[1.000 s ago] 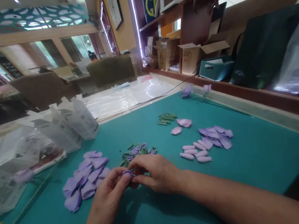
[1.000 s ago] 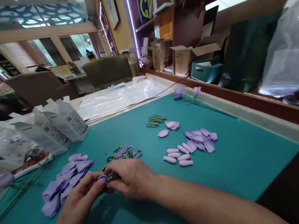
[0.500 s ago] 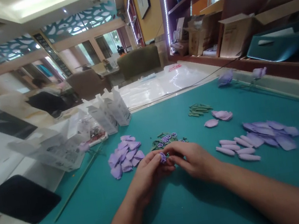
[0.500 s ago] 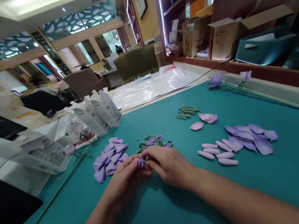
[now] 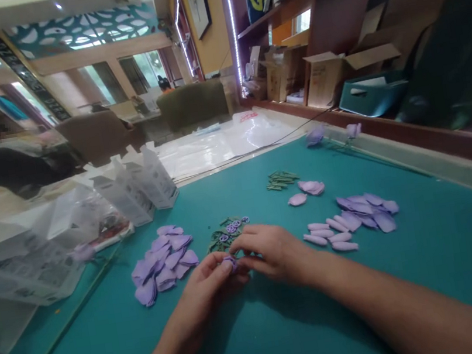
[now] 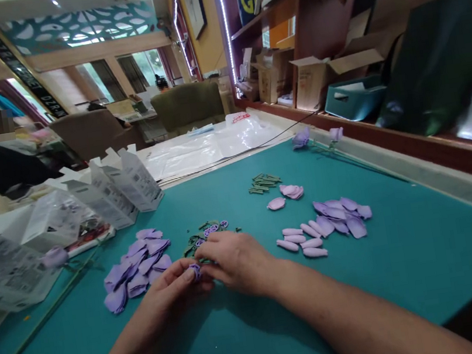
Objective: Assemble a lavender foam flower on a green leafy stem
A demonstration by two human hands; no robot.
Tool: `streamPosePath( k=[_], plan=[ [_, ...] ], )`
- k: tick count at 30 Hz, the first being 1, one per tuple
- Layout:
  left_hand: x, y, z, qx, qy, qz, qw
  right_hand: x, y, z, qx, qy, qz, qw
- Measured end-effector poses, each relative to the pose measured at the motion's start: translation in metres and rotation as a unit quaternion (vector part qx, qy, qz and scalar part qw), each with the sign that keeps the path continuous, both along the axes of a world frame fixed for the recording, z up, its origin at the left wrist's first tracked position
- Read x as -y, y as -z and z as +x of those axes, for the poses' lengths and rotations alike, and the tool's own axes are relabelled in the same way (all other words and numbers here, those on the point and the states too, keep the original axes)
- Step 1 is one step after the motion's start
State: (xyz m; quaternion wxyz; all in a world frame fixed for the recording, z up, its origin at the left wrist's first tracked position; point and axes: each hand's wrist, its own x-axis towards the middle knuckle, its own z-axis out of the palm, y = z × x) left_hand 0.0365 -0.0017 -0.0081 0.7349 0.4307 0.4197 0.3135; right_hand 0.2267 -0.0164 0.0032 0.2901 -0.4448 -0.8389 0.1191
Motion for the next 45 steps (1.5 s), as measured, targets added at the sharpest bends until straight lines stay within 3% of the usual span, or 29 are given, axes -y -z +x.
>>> streamPosePath(
  k=[3, 6, 11, 19, 26, 31, 36, 40, 45],
  plan=[
    [0.001, -0.004, 0.001, -0.032, -0.013, -0.008, 0.999, -0.006, -0.015, 0.026, 0.061, 0.082, -0.031, 0.994],
    [0.002, -0.006, 0.002, -0.047, -0.011, -0.001, 0.999, -0.007, -0.032, 0.053, 0.139, 0.171, -0.111, 0.969],
    [0.0, -0.006, 0.001, -0.044, 0.001, 0.011, 0.999, -0.002, -0.047, 0.072, 0.256, 0.216, -0.256, 0.907],
    [0.0, -0.007, -0.001, -0.048, -0.02, 0.016, 0.999, 0.0, -0.042, 0.064, 0.303, 0.244, -0.295, 0.873],
    [0.001, -0.01, -0.001, -0.037, -0.023, 0.022, 0.999, -0.008, -0.027, 0.066, 0.318, 0.237, -0.278, 0.875],
    [0.0, -0.008, -0.002, -0.036, -0.006, 0.033, 0.999, -0.012, -0.024, 0.065, 0.255, 0.192, -0.245, 0.915],
    [0.0, -0.006, -0.001, -0.054, 0.018, 0.048, 0.997, -0.013, -0.016, 0.044, 0.041, 0.137, -0.18, 0.973],
    [0.0, -0.006, 0.0, -0.085, 0.014, 0.064, 0.994, -0.01, -0.006, 0.022, -0.11, 0.077, -0.176, 0.975],
    [0.001, -0.006, 0.001, -0.116, 0.035, 0.103, 0.987, -0.005, 0.003, 0.005, -0.272, 0.027, -0.18, 0.945]
  ],
)
